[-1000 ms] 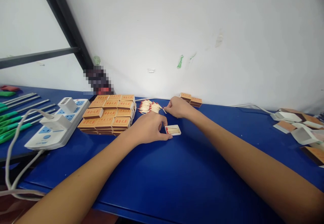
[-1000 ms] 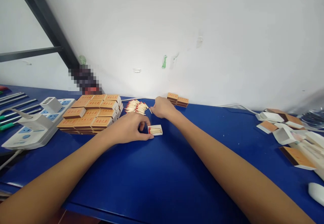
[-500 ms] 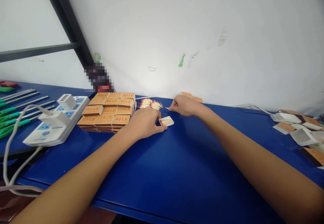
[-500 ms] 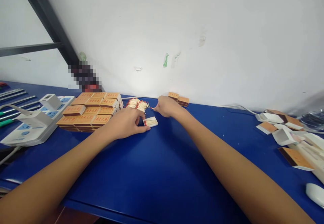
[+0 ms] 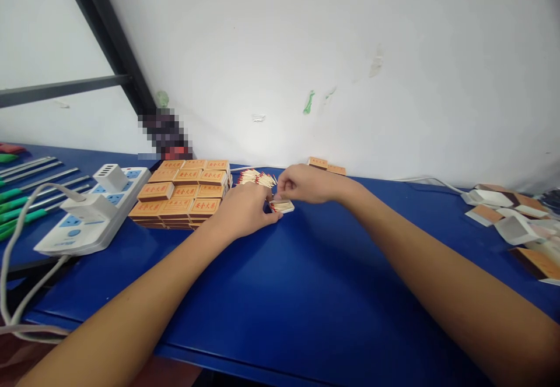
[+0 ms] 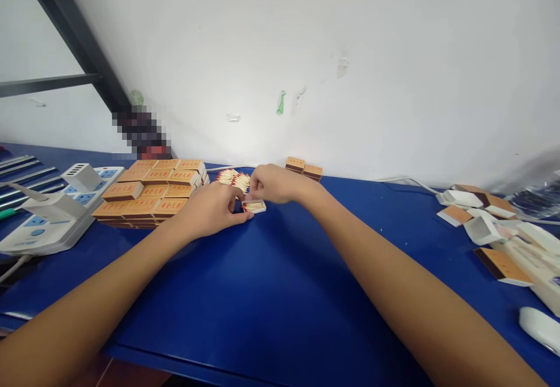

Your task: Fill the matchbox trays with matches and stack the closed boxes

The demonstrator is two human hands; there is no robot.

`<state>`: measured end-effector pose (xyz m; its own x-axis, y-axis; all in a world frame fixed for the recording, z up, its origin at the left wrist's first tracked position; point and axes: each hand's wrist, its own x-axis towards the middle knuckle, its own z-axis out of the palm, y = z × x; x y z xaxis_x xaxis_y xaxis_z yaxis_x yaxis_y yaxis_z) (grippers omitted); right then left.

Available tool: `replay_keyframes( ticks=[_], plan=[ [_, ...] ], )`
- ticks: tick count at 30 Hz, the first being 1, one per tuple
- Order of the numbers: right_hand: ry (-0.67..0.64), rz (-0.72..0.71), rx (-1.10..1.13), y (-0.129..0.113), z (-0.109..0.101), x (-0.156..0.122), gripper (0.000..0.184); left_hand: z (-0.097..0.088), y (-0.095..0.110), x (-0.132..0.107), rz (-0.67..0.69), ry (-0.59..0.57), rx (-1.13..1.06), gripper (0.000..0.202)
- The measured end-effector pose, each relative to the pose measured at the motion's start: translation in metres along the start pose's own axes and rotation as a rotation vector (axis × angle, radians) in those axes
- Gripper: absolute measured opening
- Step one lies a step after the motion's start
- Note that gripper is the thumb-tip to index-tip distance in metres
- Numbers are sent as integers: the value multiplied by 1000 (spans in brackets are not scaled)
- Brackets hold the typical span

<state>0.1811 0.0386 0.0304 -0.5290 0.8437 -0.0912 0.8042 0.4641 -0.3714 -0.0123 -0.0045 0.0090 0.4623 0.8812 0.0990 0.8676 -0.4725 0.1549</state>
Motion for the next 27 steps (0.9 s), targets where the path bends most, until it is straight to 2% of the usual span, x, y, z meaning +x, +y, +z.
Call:
replay_keyframes(
  ticks=[2, 4, 9, 12, 19, 27],
  plan=[
    [225, 118, 13, 3, 4, 9, 20, 0, 0, 0, 11, 2, -2, 32],
    [358, 256, 26, 4, 8, 20, 21, 0, 1, -1, 22, 3, -7, 33],
    [263, 386, 32, 0, 8, 49, 18, 0, 3, -1, 30, -3, -3, 30],
    [180, 424, 35, -3, 5, 56, 21, 0, 4, -2, 42, 3, 5, 30],
    [124, 421, 1, -8, 4, 50, 26, 2, 3, -2, 64, 11, -4, 31],
    [83, 429, -29, -4, 3, 38, 24, 1, 2, -1, 60, 2, -8, 31]
  ],
)
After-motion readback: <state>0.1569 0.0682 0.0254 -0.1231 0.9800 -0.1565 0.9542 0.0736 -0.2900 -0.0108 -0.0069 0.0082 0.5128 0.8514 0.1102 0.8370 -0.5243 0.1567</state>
